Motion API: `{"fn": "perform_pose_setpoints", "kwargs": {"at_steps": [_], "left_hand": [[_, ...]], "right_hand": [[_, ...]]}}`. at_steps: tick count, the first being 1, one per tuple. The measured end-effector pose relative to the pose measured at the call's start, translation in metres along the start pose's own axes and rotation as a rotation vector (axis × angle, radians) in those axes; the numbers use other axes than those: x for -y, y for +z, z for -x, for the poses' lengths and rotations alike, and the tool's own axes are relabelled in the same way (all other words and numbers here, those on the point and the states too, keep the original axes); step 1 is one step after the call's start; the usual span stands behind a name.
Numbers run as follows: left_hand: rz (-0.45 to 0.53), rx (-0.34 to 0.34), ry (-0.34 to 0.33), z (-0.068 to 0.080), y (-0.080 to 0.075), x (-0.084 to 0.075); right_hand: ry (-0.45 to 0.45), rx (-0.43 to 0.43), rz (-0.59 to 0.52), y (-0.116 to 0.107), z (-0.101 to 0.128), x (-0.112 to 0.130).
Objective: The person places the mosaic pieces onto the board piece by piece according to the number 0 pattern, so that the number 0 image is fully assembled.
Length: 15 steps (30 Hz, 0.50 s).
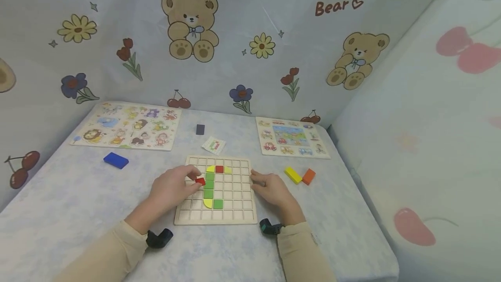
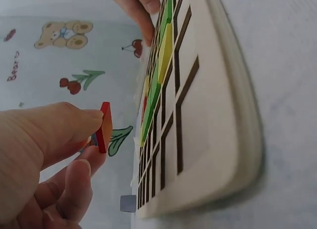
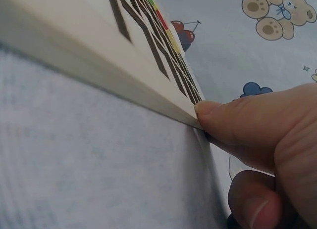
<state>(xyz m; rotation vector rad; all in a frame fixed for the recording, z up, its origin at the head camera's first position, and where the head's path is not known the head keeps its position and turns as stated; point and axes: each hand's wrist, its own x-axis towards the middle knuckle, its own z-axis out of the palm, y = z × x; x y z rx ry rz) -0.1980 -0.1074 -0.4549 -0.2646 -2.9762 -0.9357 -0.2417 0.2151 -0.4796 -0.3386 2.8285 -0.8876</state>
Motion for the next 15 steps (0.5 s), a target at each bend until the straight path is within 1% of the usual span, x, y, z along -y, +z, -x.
{"fn": "perform_pose_setpoints", "kwargs": {"at_steps": [3,6,10,15], "left_hand": [[-0.012,0.033,0.028,-0.007,0.005,-0.01],[-0.036,0.057,0.052,-0.016,0.009,-0.018],[-0.067,0.086,0.101,-0.034,0.013,-0.027],[-0.098,0.143,0.142,-0.057,0.024,-0.038]], "right_hand": [[-0.007,-0.002,-0.001,-0.001,0.003,-0.002],[-0.022,-0.001,-0.003,-0.001,0.002,-0.003],[-0.013,0.002,-0.017,-0.002,0.002,-0.002],[-0.004,0.011,-0.02,-0.002,0.002,-0.003]]}}
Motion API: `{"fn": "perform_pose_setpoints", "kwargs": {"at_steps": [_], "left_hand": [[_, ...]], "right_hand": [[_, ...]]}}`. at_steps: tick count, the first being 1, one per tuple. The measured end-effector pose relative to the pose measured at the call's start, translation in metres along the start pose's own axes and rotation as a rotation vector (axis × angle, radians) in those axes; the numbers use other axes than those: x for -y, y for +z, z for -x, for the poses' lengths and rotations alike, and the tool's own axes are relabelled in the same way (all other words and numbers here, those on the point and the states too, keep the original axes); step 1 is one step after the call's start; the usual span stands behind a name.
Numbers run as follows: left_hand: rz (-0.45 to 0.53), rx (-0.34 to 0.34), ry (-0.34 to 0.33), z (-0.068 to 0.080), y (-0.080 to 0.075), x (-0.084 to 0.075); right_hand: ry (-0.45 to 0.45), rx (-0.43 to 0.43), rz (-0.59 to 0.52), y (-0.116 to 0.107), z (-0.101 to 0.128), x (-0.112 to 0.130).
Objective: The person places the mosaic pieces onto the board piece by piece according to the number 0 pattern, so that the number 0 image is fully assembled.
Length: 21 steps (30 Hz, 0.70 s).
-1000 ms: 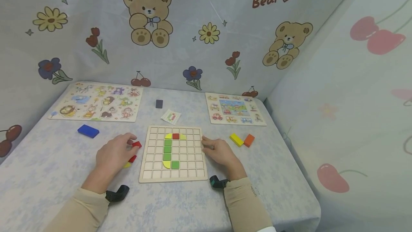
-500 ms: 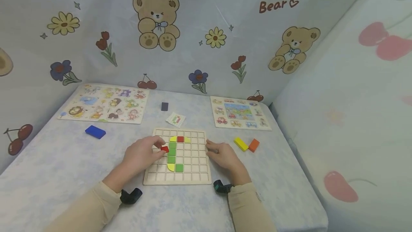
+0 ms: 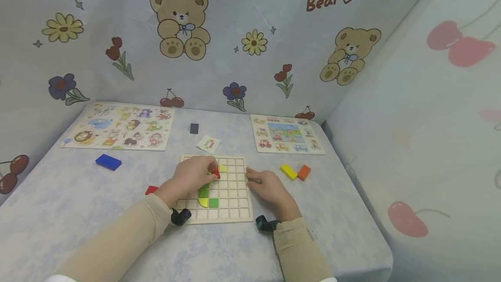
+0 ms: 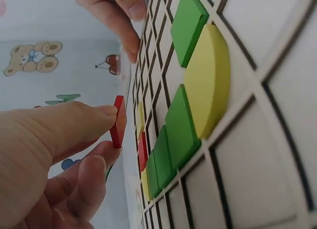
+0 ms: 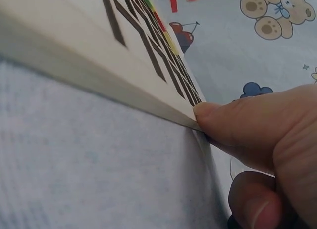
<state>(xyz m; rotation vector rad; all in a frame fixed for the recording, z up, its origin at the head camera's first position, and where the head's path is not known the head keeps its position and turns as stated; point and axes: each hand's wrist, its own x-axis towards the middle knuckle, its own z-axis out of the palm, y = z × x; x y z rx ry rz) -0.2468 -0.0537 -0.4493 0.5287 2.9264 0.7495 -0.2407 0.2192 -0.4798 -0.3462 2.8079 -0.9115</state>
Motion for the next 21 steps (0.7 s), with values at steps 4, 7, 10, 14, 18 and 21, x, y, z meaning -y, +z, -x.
{"fn": "perform_pose_setpoints", "kwargs": {"at_steps": [4,7,10,14,18,21], "left_hand": [[-0.019,0.053,0.023,-0.014,0.009,-0.006],[-0.023,0.079,0.023,-0.019,0.014,-0.01],[-0.031,0.084,0.033,-0.021,0.016,-0.013],[-0.057,0.073,0.044,-0.022,0.017,-0.014],[-0.054,0.06,0.016,-0.023,0.016,-0.015],[-0.035,0.056,-0.012,-0.023,0.015,-0.016]], "right_hand": [[-0.009,0.001,-0.003,0.0,-0.001,-0.001],[-0.014,0.006,-0.014,-0.001,-0.001,-0.002],[-0.018,0.009,-0.016,-0.001,-0.002,-0.003],[-0.045,0.008,-0.01,0.001,-0.002,-0.003],[-0.047,0.007,-0.012,0.001,-0.003,-0.002],[-0.028,0.003,-0.019,0.0,-0.003,-0.002]]}}
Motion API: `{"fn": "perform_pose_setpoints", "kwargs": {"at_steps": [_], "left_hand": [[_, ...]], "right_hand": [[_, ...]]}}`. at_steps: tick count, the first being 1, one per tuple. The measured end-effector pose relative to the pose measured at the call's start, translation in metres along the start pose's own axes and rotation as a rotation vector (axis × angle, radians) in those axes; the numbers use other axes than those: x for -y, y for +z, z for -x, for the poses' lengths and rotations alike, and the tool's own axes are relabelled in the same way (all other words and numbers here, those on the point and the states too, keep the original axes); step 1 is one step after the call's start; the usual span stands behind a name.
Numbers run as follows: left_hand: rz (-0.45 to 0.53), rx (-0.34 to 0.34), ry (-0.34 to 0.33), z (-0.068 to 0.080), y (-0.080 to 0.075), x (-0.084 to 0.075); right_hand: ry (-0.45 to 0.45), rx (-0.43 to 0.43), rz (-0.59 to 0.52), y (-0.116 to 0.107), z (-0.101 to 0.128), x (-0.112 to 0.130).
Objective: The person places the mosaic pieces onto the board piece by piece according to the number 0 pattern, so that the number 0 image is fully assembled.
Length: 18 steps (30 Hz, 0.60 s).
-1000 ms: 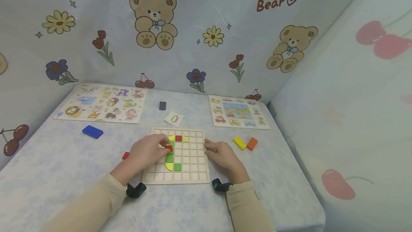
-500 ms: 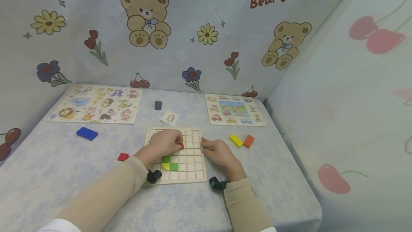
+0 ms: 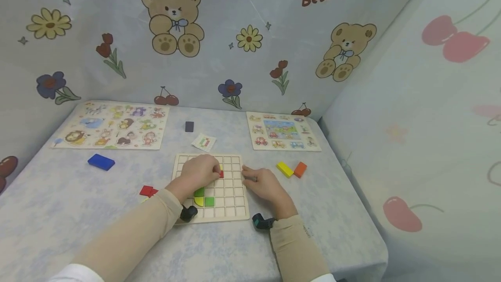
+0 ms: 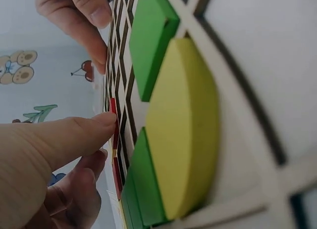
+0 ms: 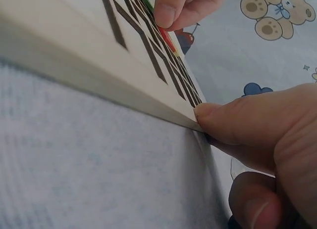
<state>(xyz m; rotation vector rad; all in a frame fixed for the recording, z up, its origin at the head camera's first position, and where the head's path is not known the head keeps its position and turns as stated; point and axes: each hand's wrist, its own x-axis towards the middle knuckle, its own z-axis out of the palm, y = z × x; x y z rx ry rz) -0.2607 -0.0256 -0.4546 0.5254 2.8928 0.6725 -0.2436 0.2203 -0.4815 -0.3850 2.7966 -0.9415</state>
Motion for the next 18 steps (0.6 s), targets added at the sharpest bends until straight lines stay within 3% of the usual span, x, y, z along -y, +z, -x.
{"fn": "perform_pose_setpoints", "kwargs": {"at_steps": [4,8,14,18], "left_hand": [[0.043,0.005,-0.014,0.01,-0.003,0.003],[0.061,0.002,-0.025,0.035,-0.022,0.016],[0.091,-0.047,-0.107,0.088,-0.07,0.057],[0.158,-0.074,-0.154,0.111,-0.073,0.088]], "right_hand": [[0.013,-0.002,0.007,0.0,0.0,0.0],[0.004,-0.003,0.02,0.001,-0.001,-0.001],[0.024,-0.012,0.014,0.003,-0.003,0.001],[0.04,-0.017,0.026,0.002,-0.003,0.002]]}}
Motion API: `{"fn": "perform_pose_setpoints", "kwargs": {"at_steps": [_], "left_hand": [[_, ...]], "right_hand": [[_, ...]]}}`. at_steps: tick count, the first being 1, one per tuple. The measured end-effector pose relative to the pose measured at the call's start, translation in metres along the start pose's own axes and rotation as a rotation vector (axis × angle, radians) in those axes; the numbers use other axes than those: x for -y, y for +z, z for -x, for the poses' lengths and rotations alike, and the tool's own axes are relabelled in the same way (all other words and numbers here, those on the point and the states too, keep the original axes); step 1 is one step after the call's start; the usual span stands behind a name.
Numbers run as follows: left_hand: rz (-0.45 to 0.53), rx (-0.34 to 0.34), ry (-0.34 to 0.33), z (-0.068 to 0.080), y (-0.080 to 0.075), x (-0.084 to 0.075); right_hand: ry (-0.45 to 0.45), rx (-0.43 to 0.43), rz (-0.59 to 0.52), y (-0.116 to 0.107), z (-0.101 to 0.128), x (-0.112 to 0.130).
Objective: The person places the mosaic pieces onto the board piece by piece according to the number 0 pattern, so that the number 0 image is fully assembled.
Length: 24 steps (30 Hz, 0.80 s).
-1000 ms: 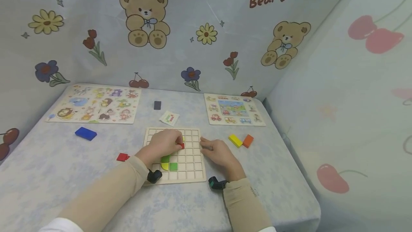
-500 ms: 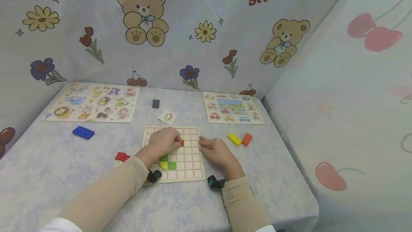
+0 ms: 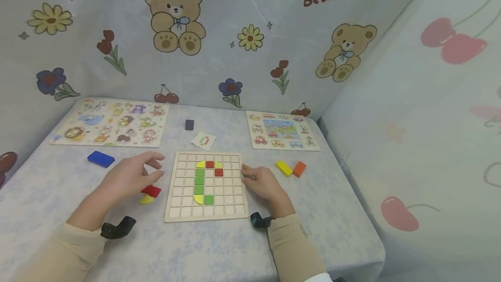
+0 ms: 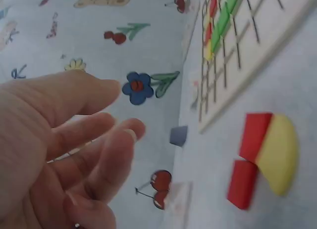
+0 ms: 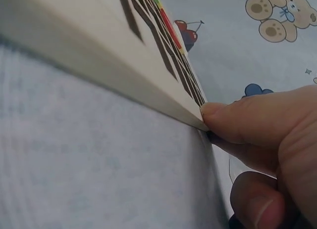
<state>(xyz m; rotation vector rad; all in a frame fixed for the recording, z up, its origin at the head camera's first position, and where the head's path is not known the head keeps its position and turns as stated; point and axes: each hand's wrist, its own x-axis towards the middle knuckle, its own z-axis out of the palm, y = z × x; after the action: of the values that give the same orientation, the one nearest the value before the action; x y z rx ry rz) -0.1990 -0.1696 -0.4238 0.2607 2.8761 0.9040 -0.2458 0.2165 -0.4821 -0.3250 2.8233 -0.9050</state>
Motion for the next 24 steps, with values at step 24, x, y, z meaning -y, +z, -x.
{"fn": "perform_pose_setpoints", "kwargs": {"at_steps": [24], "left_hand": [[0.012,-0.004,0.048,0.011,0.026,0.068]], "right_hand": [[-0.023,-0.01,-0.018,0.001,0.002,-0.001]]}}
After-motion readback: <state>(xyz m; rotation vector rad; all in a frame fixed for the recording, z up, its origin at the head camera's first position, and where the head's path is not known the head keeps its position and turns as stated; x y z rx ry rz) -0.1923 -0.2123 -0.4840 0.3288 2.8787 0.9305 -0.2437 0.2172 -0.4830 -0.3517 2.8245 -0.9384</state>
